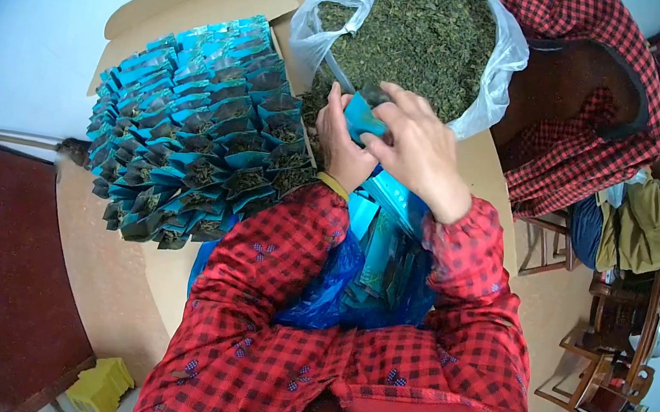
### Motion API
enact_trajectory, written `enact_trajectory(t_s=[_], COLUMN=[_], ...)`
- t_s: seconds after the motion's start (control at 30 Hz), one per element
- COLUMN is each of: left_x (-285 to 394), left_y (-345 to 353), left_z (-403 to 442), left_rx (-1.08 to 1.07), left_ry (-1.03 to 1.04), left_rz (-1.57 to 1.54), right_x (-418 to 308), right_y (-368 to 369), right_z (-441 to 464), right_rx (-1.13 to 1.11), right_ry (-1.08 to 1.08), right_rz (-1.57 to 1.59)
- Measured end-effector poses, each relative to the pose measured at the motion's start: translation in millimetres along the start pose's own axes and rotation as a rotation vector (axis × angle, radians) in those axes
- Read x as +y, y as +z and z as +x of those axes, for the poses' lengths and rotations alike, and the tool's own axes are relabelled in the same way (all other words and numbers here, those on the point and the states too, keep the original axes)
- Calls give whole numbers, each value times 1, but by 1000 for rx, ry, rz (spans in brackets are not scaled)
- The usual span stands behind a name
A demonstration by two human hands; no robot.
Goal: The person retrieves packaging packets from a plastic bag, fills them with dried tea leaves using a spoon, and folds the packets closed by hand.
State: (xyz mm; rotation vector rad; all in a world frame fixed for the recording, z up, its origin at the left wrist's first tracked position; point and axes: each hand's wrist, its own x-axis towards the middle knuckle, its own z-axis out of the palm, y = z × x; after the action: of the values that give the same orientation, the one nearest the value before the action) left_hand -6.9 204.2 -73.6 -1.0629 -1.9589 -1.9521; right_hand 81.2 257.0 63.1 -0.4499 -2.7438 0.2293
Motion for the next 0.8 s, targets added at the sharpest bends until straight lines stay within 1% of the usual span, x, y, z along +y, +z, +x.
enact_trajectory(t_s=[0.13, 0.27, 0.4, 0.5, 0.53, 0.67, 0.8], left_x=[-2, -1, -8, -4, -3, -6, -3], left_y=[0, 2, 2, 0, 1, -2, 3], left_z=[4, -1, 0, -2, -2, -2, -2], left_rx=[41, 15, 27, -33, -37, -7, -40], left_ry=[56, 19, 75, 1, 7, 46, 18], left_rz=[50, 37, 54, 64, 58, 94, 69], right_x=[0, -1, 14, 3, 6, 7, 5], right_y=[12, -2, 20, 3, 5, 18, 9], right_z=[9, 1, 2, 1, -1, 2, -2], right_rx=[-71, 9, -83, 21, 27, -70, 16], right_ry=[3, 11, -9, 2, 7, 0, 6], right_rz=[26, 56, 35, 55, 50, 55, 16])
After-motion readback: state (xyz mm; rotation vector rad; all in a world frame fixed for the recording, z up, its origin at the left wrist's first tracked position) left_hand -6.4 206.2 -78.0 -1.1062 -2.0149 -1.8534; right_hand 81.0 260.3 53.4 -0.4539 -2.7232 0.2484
